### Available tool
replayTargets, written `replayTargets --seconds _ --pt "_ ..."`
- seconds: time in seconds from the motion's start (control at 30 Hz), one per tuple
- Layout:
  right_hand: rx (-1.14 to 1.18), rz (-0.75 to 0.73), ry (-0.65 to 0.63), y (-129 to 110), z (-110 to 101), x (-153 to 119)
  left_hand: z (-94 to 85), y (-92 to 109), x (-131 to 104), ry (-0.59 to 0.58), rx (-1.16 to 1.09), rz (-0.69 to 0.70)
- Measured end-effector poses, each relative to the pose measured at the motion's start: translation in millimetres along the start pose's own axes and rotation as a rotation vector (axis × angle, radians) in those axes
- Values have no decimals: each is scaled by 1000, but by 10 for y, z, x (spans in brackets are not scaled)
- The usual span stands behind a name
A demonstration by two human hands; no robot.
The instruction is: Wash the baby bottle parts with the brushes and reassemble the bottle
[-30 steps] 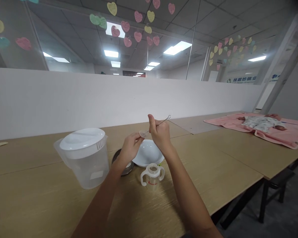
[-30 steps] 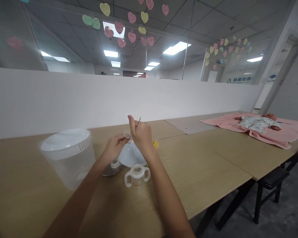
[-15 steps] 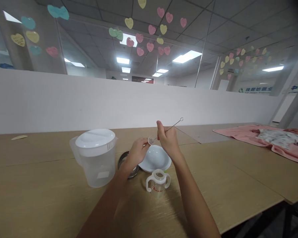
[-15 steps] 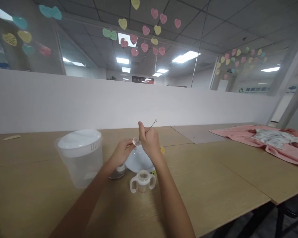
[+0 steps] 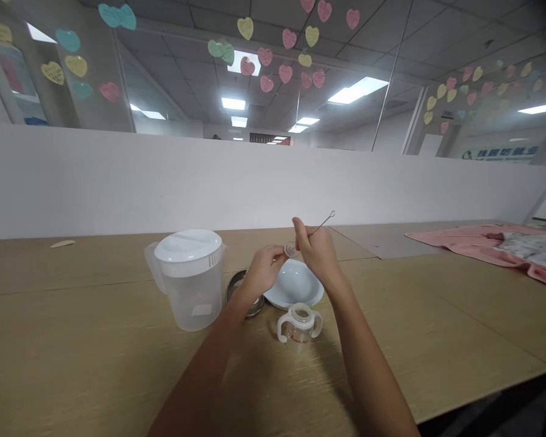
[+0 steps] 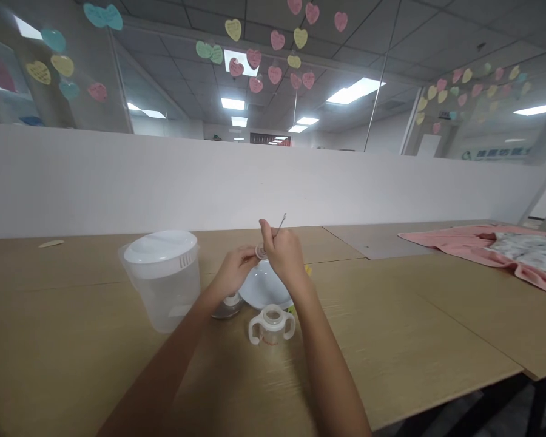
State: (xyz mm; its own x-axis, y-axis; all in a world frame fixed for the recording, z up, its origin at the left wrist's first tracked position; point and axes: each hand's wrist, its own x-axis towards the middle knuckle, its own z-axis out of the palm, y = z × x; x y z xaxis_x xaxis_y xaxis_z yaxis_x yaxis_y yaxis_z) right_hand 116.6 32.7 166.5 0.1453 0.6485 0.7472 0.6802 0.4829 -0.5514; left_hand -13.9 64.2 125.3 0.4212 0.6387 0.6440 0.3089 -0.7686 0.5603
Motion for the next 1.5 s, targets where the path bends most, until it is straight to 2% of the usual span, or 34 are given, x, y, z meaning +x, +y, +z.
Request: replayTargets --seconds 0.13,0.3,0.37,0.53,0.63,0.73,0.83,1.07,1.17,1.3,1.4,1.5 --pt "17 -59 -9 -73 -27 -31 33 -52 1 19 5 -49" --pt "66 -177 167 -168 -121 -78 89 -63 0 -51 -232 -197" --pt "23 -212 185 -147 -100 -73 110 -22 1 -55 -312 -215" --pt "2 -184 23 3 19 -10 136 70 13 26 -392 -136" --pt "79 -121 -75 21 -24 6 131 57 26 33 -420 -119" --pt "184 -131 -56 -36 -141 -13 127 23 37 22 -423 -123" --pt "169 -164 6 -73 -189 -39 135 17 40 37 -445 -108" --pt "104 -184 -120 -75 -96 -50 77 117 52 110 -506 -110" --pt "115 -230 -55 -130 -127 -62 14 184 59 124 -509 -119" --pt "-61 -290 70 -138 -80 -67 -37 252 54 110 -550 -105" --pt "-175 -339 104 -119 -58 -58 -34 233 45 119 -545 -93" --pt "-200 -407 230 -158 -171 -62 9 171 34 116 -489 -65"
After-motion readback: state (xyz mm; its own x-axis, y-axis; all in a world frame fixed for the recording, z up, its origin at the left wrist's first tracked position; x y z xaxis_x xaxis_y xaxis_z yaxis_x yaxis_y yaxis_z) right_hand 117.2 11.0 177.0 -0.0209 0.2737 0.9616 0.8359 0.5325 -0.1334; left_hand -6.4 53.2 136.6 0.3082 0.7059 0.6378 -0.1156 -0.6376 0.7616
